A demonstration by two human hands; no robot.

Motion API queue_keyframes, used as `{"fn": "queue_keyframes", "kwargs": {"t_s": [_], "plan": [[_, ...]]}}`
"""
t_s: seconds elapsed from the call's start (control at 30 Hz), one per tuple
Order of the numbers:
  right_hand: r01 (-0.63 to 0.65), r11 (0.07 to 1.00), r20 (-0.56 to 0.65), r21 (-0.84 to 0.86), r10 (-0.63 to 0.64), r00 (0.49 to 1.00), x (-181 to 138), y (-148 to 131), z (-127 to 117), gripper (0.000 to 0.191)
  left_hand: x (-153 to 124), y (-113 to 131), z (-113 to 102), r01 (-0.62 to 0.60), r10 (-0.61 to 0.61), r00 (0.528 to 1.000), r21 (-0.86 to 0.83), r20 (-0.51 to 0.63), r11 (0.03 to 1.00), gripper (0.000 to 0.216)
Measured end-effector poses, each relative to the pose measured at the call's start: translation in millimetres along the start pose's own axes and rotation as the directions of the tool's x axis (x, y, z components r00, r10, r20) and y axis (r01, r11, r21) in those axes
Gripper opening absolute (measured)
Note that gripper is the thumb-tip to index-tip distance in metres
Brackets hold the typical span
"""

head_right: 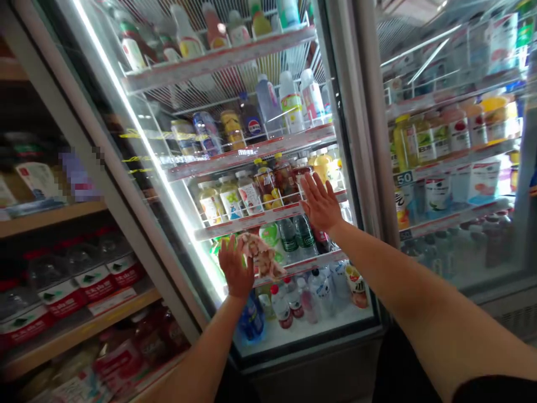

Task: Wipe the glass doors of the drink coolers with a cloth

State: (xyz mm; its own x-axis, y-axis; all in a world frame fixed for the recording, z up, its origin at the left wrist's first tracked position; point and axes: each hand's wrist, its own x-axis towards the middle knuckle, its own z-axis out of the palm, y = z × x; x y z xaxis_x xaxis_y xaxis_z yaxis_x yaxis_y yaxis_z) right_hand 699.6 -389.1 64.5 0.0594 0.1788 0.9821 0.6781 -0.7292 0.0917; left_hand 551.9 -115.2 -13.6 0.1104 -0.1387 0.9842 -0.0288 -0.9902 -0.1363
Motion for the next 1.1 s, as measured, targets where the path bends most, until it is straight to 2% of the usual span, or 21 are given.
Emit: {"fn": "queue_keyframes", "kwargs": {"t_s": [0.1,0.17,0.33,0.5,0.57,0.63,0.73,0.8,0.87,0.93,1.0,1.03,1.1], "plan": [[0.052,0.999,0.013,0.014,-0.052,0.999,-5.1,7.4,-0.8,0.073,-1.3,20.3,1.1,0.141,-0.146,0.987,-0.072,-0.073,0.987,0.039],[0.104,0.995,0.027,0.002,-0.104,0.994,-7.5,14.3,-3.3,0.074,-1.1,32.2,2.1,0.182,-0.196,0.976,-0.140,-0.093,0.973,0.031],[0.177,0.984,0.028,0.003,-0.177,0.984,-14.2,26.8,-6.9,0.074,1.3,54.6,8.9,0.150,-0.159,0.987,-0.205,-0.030,0.967,0.020],[0.137,0.990,0.055,0.021,-0.138,0.989,-19.7,27.7,-8.0,0.070,1.2,75.6,14.7,0.174,-0.165,0.984,-0.159,0.065,0.972,0.039],[0.114,0.993,0.077,0.037,-0.117,0.990,-21.3,27.0,-8.5,0.068,-3.7,83.9,16.2,0.122,-0.102,0.985,-0.141,0.138,0.983,0.047],[0.104,0.994,0.083,0.039,-0.107,0.991,-22.5,26.3,-8.9,0.067,-8.6,89.3,18.7,-0.025,0.054,0.965,-0.114,0.257,0.993,0.057],[0.115,0.993,0.060,0.020,-0.116,0.991,-23.3,25.1,-8.7,0.067,-3.6,87.2,25.6,-0.301,0.321,0.869,-0.111,0.376,0.947,0.063],[0.130,0.992,0.032,-0.001,-0.130,0.991,-23.5,24.4,-7.9,0.068,11.7,79.8,30.3,-0.402,0.411,0.835,-0.105,0.366,0.910,0.060],[0.142,0.990,0.012,-0.022,-0.142,0.990,-24.0,24.0,-6.7,0.069,31.8,70.6,32.4,-0.405,0.409,0.863,-0.079,0.296,0.911,0.056],[0.139,0.990,0.009,-0.031,-0.139,0.990,-24.9,23.6,-5.4,0.070,47.7,62.3,30.8,-0.328,0.331,0.924,-0.048,0.193,0.944,0.053],[0.124,0.992,0.020,-0.022,-0.124,0.992,-26.1,23.0,-4.1,0.070,52.8,56.4,26.4,-0.252,0.254,0.959,-0.034,0.127,0.967,0.050],[0.114,0.993,0.025,-0.017,-0.113,0.993,-26.7,22.6,-3.5,0.070,50.9,54.5,23.6,-0.250,0.254,0.959,-0.042,0.127,0.967,0.049],[0.101,0.995,0.019,-0.017,-0.101,0.995,-27.5,21.5,-2.7,0.070,41.2,52.7,17.2,-0.324,0.335,0.925,-0.087,0.177,0.942,0.045]]}}
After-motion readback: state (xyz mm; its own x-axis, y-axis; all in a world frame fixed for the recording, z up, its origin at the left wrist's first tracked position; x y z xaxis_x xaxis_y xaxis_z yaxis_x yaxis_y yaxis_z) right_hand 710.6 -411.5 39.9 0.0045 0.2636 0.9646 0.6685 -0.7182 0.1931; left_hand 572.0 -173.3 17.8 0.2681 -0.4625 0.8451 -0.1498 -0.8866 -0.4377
